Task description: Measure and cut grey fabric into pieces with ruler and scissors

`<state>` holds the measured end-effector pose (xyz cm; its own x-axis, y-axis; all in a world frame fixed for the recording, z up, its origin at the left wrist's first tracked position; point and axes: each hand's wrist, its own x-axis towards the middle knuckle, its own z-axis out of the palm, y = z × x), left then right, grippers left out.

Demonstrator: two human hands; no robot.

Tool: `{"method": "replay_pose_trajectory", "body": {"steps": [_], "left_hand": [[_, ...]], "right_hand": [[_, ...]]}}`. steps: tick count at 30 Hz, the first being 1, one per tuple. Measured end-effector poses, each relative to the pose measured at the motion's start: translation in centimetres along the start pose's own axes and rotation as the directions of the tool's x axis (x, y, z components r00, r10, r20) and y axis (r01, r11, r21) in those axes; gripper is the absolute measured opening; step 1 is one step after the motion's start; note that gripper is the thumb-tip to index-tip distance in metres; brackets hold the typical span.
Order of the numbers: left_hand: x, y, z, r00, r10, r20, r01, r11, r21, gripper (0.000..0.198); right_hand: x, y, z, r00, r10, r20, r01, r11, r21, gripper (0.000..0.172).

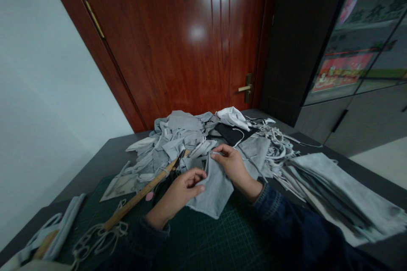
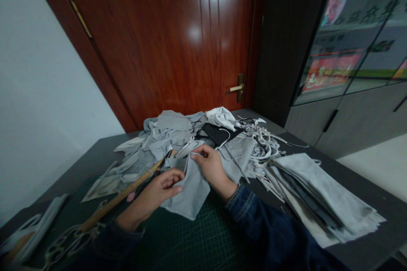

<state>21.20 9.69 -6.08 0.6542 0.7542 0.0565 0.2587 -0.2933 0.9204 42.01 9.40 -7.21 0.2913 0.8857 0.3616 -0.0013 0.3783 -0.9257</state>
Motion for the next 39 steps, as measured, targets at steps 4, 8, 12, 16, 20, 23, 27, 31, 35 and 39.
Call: {"method": "replay_pose_trajectory", "body": {"steps": [4,8,12,16,20,23,27,31,35,39], "left_hand": [[0.0,-0.2,0.3,1.000,-0.011,0.011,0.011,1.000,0.014,0.029],[0.0,-0.1,0.2,1.000,-0.016,0.012,0.016,0.997,0.075,0.027],[0.0,0.3,0.2,0.995,-0.049,0.084,0.029,0.975,0.222,0.032],[-0.1,0.8,0.0,0.999,-0.036,0.038,0.020,0.930,0.366,0.045],[0.0,0.8,-0.8,1.000,-0.008,-0.003,0.009,0.909,0.417,0.046],[0.0,0.6,-1.4,1.000,-0.004,-0.011,0.009,0.875,0.484,0.049],[-0.1,0.4,-1.7,0.997,-0.017,0.075,-0.020,0.882,0.472,0.052],[-0.2,0.5,-1.5,0.987,-0.003,0.159,-0.067,0.899,0.433,0.051],[0.1,0.3,-1.6,0.999,-0.012,0.042,-0.008,0.901,0.433,0.048],[0.1,0.1,-1.8,0.994,-0.110,-0.014,0.110,0.959,0.261,0.048]], "right_hand": [[-0.2,-0.2,0.1,0.999,0.010,0.040,-0.011,0.999,0.039,0.019],[-0.3,-0.3,0.2,0.999,0.019,0.049,-0.021,0.998,0.059,0.018],[-0.4,-0.4,0.3,0.997,0.039,0.063,-0.042,0.998,0.046,0.018],[-0.3,-0.2,0.1,0.998,0.044,0.052,-0.046,0.998,0.033,0.020],[0.0,0.3,-0.1,0.999,0.042,0.018,-0.043,0.998,0.038,0.021],[0.0,0.7,0.0,0.999,0.044,0.010,-0.044,0.998,0.045,0.022],[-0.1,1.0,0.3,0.999,0.052,0.007,-0.052,0.997,0.056,0.023],[-0.1,1.2,0.4,0.998,0.060,-0.005,-0.060,0.996,0.064,0.024],[0.0,1.2,0.3,0.998,0.064,-0.018,-0.062,0.995,0.074,0.028],[0.2,1.3,-0.1,0.997,0.068,-0.048,-0.064,0.995,0.082,0.034]]}}
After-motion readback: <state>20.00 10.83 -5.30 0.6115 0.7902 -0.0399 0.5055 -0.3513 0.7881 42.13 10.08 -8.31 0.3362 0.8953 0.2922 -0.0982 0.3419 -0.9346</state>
